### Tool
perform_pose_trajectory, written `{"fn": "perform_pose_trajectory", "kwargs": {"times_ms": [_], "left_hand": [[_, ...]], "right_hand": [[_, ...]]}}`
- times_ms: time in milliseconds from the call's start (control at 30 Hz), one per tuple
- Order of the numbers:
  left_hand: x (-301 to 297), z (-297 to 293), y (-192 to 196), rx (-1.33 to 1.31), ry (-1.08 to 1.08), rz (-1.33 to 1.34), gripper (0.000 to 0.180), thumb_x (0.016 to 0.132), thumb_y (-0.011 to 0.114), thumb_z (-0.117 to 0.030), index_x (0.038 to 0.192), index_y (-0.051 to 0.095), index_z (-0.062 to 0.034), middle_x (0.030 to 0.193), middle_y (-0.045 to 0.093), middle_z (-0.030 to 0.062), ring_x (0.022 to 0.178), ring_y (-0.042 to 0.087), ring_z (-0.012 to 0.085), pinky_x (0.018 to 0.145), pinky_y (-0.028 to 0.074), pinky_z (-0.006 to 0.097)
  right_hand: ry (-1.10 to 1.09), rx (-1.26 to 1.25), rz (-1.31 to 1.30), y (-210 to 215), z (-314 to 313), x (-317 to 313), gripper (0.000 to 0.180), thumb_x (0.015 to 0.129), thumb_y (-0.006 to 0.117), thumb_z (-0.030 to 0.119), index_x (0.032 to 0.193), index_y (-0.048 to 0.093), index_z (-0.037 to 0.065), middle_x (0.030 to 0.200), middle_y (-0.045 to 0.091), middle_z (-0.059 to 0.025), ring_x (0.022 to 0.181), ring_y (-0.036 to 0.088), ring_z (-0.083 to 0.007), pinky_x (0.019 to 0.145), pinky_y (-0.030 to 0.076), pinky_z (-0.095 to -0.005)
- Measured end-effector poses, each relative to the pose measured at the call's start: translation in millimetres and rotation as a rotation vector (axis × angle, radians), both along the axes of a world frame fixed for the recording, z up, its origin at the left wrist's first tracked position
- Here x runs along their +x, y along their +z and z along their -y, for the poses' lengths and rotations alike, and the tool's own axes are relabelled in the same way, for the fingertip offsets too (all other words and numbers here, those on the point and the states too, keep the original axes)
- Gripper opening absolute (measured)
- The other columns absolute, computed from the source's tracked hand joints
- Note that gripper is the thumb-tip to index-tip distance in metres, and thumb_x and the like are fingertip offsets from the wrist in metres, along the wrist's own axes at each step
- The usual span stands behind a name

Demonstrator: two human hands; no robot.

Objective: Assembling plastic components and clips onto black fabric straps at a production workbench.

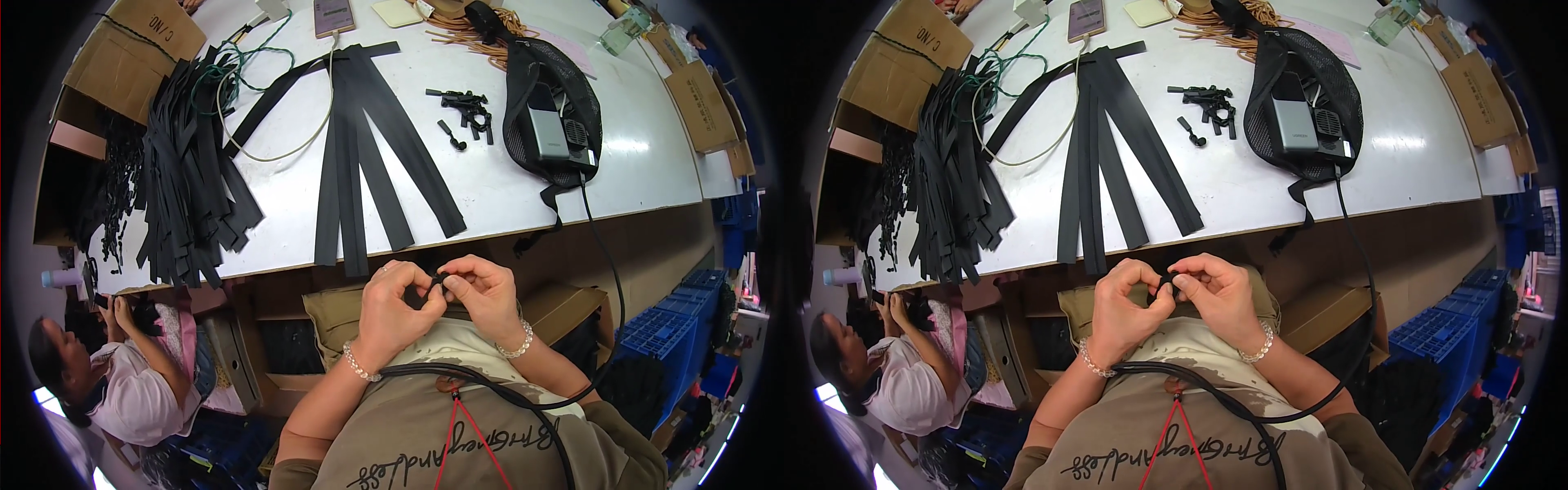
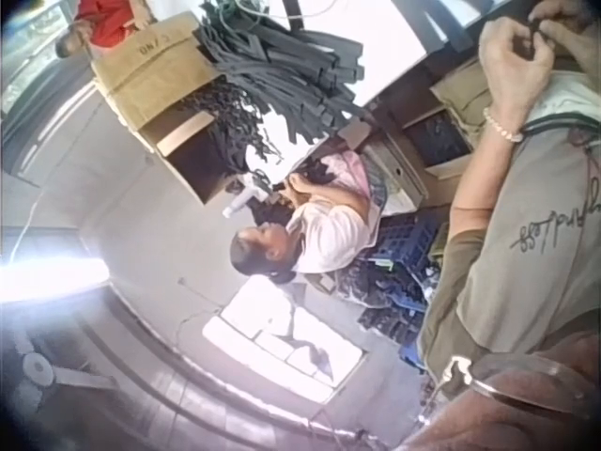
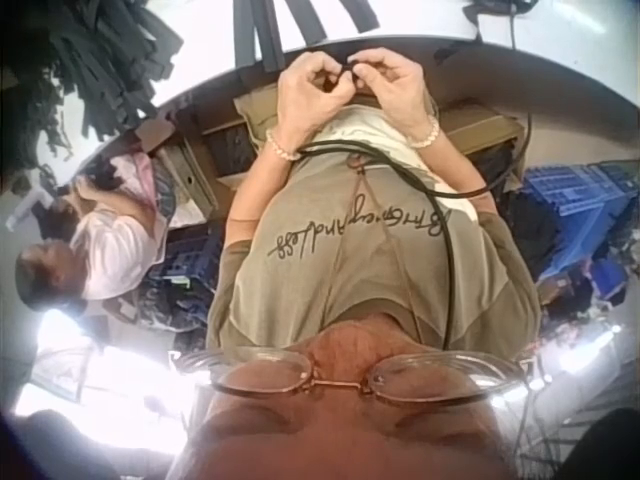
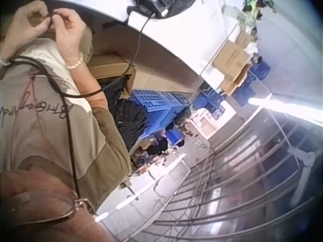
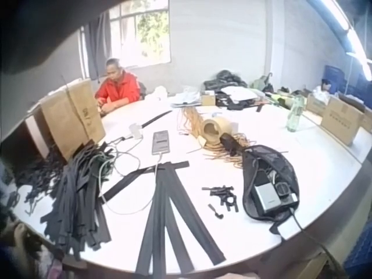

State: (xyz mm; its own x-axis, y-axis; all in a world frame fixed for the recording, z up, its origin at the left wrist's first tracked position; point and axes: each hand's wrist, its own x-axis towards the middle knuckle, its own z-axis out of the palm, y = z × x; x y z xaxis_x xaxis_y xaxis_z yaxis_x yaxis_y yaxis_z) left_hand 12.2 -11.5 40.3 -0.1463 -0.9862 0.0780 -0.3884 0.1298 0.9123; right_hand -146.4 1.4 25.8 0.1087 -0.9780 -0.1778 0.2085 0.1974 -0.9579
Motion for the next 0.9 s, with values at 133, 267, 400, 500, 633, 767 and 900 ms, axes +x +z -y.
{"fn": "perform_pose_trajectory", "kwargs": {"times_ms": [133,267,400,500,633,767,900], "left_hand": [[-2,-1,-3,-0.037,0.029,-0.023,0.015,0.065,0.067,-0.003,0.062,0.052,-0.0038,0.059,0.053,0.0053,0.057,0.051,0.0199,0.054,0.041,0.031],[-3,-2,-3,-0.009,0.047,-0.034,0.015,0.066,0.067,-0.003,0.063,0.052,-0.0035,0.059,0.053,0.0052,0.057,0.051,0.0194,0.053,0.041,0.030],[-1,-3,-7,-0.027,0.049,-0.035,0.014,0.067,0.067,-0.003,0.064,0.054,-0.0031,0.060,0.054,0.0056,0.058,0.051,0.0201,0.053,0.040,0.030],[1,-6,-8,0.064,0.008,-0.008,0.008,0.072,0.066,-0.003,0.072,0.058,-0.0012,0.068,0.058,0.0041,0.066,0.055,0.0126,0.063,0.045,0.026],[2,-7,-13,0.387,0.039,-0.463,0.013,0.081,0.063,0.000,0.094,0.064,-0.0010,0.083,0.062,0.0014,0.077,0.056,0.0069,0.072,0.047,0.022],[6,-6,-19,0.478,-0.014,-0.622,0.024,0.086,0.060,0.000,0.109,0.064,-0.0025,0.094,0.064,0.0019,0.081,0.055,0.0050,0.074,0.047,0.020],[10,-6,-22,0.452,-0.051,-0.610,0.024,0.086,0.060,-0.001,0.110,0.064,-0.0019,0.097,0.065,0.0023,0.080,0.055,0.0042,0.072,0.046,0.019]], "right_hand": [[0.031,-0.004,-0.034,0,2,0,0.013,0.086,0.058,-0.002,0.098,0.062,-0.004,0.083,0.063,-0.0039,0.073,0.058,-0.0057,0.064,0.049,-0.0190],[0.078,0.010,-0.083,2,5,-2,0.013,0.085,0.059,-0.001,0.098,0.062,-0.004,0.084,0.063,-0.0037,0.073,0.058,-0.0058,0.064,0.049,-0.0193],[0.113,-0.001,-0.116,1,8,-5,0.014,0.085,0.060,0.001,0.098,0.062,-0.004,0.083,0.062,-0.0031,0.071,0.057,-0.0054,0.062,0.048,-0.0188],[0.151,0.030,-0.129,-1,9,-8,0.013,0.085,0.061,0.001,0.096,0.062,-0.004,0.081,0.062,-0.0023,0.067,0.057,-0.0049,0.060,0.047,-0.0182],[0.116,0.090,-0.071,-3,6,-5,0.017,0.084,0.062,0.000,0.100,0.060,-0.004,0.079,0.061,-0.0032,0.065,0.056,-0.0047,0.058,0.047,-0.0172],[0.027,0.177,0.107,0,5,-2,0.016,0.083,0.063,-0.001,0.097,0.056,-0.004,0.077,0.059,-0.0046,0.064,0.057,-0.0055,0.057,0.048,-0.0171],[0.156,0.207,0.049,4,8,-6,0.010,0.084,0.063,0.001,0.090,0.056,-0.003,0.074,0.060,-0.0032,0.061,0.057,-0.0054,0.054,0.048,-0.0182]]}}
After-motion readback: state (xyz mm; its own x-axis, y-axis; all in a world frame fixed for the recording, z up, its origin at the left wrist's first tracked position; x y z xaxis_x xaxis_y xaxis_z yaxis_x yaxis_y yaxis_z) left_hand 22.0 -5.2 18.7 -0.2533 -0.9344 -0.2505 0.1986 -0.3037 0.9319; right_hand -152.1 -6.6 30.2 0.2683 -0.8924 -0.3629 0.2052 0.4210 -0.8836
